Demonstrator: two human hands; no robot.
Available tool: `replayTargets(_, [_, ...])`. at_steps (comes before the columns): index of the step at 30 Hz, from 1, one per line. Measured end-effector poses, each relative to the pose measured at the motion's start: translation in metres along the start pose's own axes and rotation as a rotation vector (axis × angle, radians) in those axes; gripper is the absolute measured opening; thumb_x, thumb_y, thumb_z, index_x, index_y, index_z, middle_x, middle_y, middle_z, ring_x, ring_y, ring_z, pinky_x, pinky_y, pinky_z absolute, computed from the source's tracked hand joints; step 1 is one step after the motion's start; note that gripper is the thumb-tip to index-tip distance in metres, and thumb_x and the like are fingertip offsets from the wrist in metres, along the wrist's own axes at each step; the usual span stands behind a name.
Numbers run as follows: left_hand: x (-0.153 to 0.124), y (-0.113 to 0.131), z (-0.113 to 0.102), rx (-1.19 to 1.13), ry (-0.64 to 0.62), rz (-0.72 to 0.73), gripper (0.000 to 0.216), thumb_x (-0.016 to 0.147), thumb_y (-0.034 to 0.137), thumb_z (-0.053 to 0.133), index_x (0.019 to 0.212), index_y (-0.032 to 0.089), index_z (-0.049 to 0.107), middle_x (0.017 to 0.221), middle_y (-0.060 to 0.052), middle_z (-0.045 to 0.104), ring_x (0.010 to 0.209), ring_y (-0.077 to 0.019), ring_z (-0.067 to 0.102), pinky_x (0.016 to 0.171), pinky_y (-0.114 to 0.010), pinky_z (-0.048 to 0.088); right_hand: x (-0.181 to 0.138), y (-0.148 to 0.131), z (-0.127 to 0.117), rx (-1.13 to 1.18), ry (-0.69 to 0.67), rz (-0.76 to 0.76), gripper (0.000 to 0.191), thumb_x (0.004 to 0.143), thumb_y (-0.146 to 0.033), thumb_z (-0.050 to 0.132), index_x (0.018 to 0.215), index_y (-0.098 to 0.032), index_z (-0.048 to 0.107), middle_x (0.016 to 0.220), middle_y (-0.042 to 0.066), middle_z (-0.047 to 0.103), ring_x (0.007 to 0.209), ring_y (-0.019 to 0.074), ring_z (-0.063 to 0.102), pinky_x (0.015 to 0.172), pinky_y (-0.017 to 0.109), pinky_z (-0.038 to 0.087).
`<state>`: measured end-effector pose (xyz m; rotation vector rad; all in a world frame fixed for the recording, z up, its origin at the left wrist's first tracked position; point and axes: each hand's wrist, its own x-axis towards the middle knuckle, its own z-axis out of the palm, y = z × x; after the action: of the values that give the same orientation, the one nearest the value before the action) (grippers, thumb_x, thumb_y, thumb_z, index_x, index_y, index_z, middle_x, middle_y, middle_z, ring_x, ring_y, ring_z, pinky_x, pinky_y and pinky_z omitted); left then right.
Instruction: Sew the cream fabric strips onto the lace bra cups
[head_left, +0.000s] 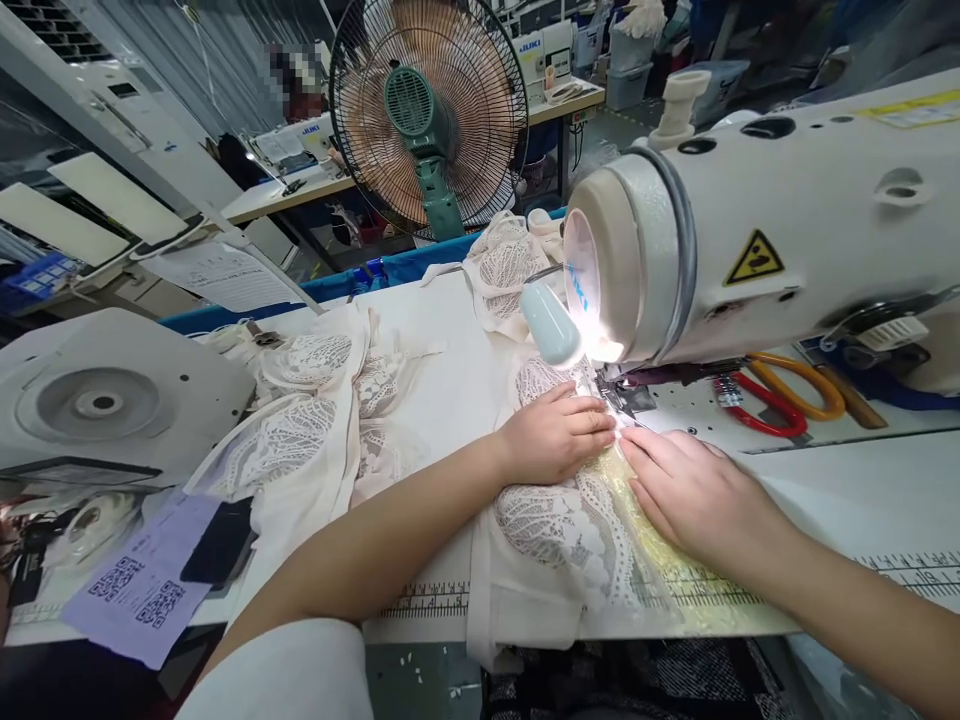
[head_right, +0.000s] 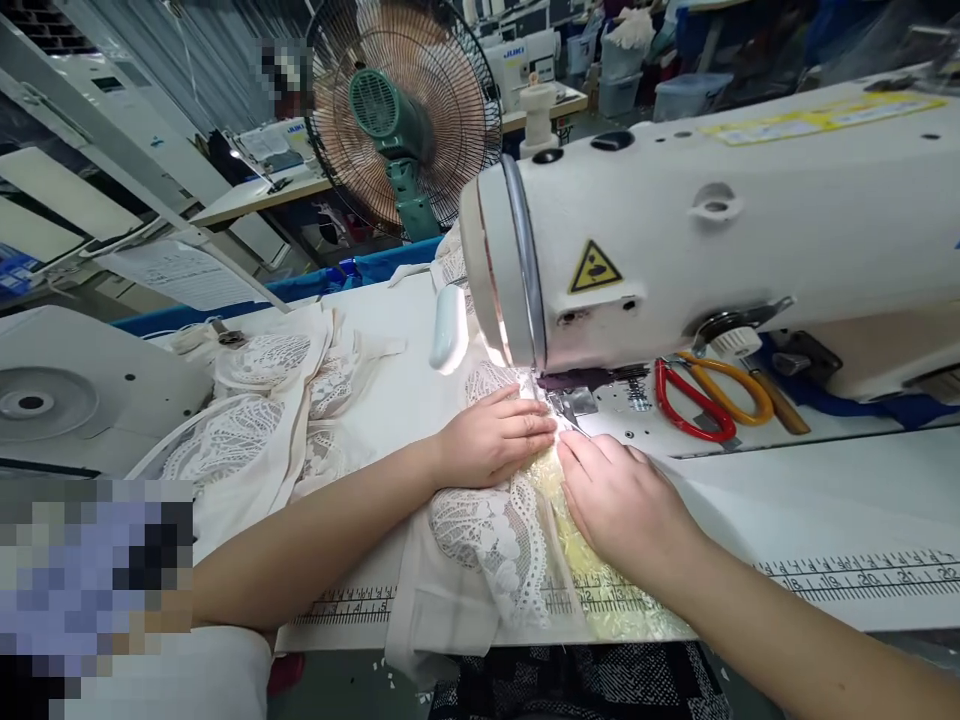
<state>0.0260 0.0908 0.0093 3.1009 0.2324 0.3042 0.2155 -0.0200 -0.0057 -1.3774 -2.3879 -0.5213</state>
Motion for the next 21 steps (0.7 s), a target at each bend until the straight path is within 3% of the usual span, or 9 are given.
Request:
replayTargets(4, [0.004, -0.01, -0.002, 0.022, -0.012, -0.023, 0.032, 0.095, 0.025, 0.037, 0.112, 0.019, 0.063, 0.122, -0.007, 0.061, 0.12, -0.0196, 0.049, 0.109, -0.043, 0.027, -0.001, -0.002, 0.001, -0.062, -0.007, -0.021, 0.034, 0.086, -0.015, 0.039, 0.106, -0.007, 0.065, 0.111, 0.013, 0.065, 0.081, 0.0214, 0.054, 0.07, 0.036, 0.042])
replayTargets(8, [0.007, -0.02, -0.004, 0.029, -0.063, -0.042, 0.031, 0.094, 0.025, 0.038, 0.113, 0.02, 0.063, 0.115, -0.007, 0.062, 0.117, -0.0215, 0.049, 0.095, -0.039, 0.038, -0.003, -0.003, 0.002, -0.076, 0.002, -0.04, 0.033, 0.084, -0.011, 0.041, 0.107, -0.004, 0.065, 0.113, 0.015, 0.064, 0.085, 0.0234, 0.055, 0.071, 0.038, 0.042])
replayTargets(13, [0.008, -0.031, -0.005, 0.052, -0.109, -0.066, 0.033, 0.094, 0.025, 0.039, 0.118, 0.021, 0.06, 0.119, -0.006, 0.062, 0.114, -0.0224, 0.051, 0.081, -0.036, 0.041, -0.003, -0.001, 0.003, -0.051, 0.011, -0.057, 0.034, 0.084, -0.011, 0.042, 0.109, -0.003, 0.063, 0.114, 0.016, 0.064, 0.084, 0.0242, 0.055, 0.072, 0.038, 0.041])
replayTargets(21, [0.01, -0.045, -0.004, 0.12, -0.131, -0.108, 0.034, 0.093, 0.023, 0.038, 0.12, 0.02, 0.059, 0.121, -0.006, 0.061, 0.11, -0.0245, 0.053, 0.093, -0.045, 0.037, -0.008, -0.003, 0.005, 0.001, -0.029, -0.016, 0.04, 0.08, -0.005, 0.042, 0.116, -0.002, 0.059, 0.119, 0.016, 0.061, 0.089, 0.0249, 0.056, 0.073, 0.038, 0.043])
